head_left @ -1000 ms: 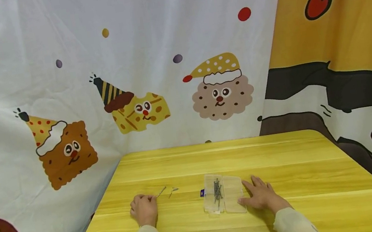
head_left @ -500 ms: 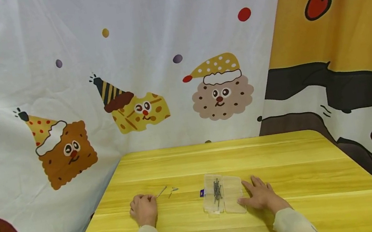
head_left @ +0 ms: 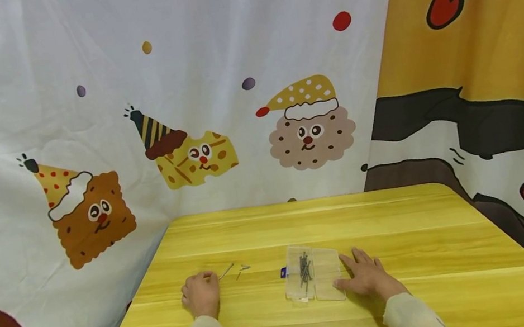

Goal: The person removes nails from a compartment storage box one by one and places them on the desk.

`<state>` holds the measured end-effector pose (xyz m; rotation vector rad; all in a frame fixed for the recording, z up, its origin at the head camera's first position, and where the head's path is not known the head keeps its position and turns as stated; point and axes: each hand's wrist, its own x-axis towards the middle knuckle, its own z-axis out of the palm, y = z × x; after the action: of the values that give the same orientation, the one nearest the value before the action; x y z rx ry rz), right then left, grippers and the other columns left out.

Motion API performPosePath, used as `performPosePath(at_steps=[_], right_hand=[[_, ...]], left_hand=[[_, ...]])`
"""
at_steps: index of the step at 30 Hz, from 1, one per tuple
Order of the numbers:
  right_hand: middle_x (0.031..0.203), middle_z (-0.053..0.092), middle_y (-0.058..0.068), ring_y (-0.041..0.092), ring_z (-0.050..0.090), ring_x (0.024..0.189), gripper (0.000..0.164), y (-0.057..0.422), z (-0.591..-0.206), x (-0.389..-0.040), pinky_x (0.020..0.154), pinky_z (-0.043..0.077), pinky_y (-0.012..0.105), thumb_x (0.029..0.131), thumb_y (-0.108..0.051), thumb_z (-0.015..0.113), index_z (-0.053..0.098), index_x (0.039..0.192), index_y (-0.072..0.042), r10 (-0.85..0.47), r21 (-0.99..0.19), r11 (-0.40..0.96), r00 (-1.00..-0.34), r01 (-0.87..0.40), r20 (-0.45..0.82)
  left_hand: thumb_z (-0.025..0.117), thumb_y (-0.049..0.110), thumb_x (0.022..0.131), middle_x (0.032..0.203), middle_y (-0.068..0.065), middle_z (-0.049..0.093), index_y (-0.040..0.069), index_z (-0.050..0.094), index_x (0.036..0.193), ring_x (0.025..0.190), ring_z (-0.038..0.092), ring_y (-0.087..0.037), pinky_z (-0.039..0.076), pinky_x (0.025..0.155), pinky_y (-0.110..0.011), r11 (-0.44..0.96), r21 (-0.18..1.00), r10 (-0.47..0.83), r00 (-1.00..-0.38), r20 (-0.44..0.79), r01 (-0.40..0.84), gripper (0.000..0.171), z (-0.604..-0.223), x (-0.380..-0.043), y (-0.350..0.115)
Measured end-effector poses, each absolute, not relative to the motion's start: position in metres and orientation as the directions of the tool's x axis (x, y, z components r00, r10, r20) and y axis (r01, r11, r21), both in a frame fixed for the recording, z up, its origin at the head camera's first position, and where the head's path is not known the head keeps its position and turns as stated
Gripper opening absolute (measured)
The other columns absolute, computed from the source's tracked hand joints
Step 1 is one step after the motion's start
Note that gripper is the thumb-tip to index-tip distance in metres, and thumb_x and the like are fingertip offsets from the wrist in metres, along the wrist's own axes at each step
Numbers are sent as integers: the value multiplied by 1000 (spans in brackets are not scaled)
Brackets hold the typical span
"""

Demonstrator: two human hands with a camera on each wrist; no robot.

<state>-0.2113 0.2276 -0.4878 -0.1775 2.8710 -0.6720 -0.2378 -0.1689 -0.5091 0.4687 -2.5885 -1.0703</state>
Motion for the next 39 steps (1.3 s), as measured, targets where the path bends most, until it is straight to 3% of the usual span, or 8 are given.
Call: performPosePath(at_steps=[11,21,33,39], right_hand=[[157,14,34,54,12,143,83,227,-488,-210,110,5,71,90,-54,64,38,151,-5,-156,-443,893,-977,-75,-149],[156,15,35,55,12,142,82,227,-487,-210,109,5,72,90,-54,64,38,151,-4,-162,-447,891,-977,-85,-137],[157,14,35,54,11,143,83,226,-488,-211,109,4,71,91,-54,63,38,151,-4,-165,-451,889,-976,-86,-139],[157,13,35,55,11,143,83,227,-486,-209,109,3,71,91,-54,63,37,151,-4,-164,-459,885,-976,-80,-146]], left_hand=[[60,26,98,129,-31,51,2,65,121,119,42,-50,29,98,-65,625,762,-431,-888,158,-168,33,-500,-238,-159],[65,25,96,132,-27,49,0,64,122,121,39,-46,24,99,-61,525,850,-432,-873,227,-39,36,-489,-245,-122],[72,23,91,124,-20,56,4,68,114,116,48,-39,33,99,-57,507,861,-404,-872,278,40,30,-484,-246,-59],[74,19,89,116,-17,61,3,70,110,109,53,-37,37,92,-56,476,874,-378,-874,305,99,26,-481,-233,-24]])
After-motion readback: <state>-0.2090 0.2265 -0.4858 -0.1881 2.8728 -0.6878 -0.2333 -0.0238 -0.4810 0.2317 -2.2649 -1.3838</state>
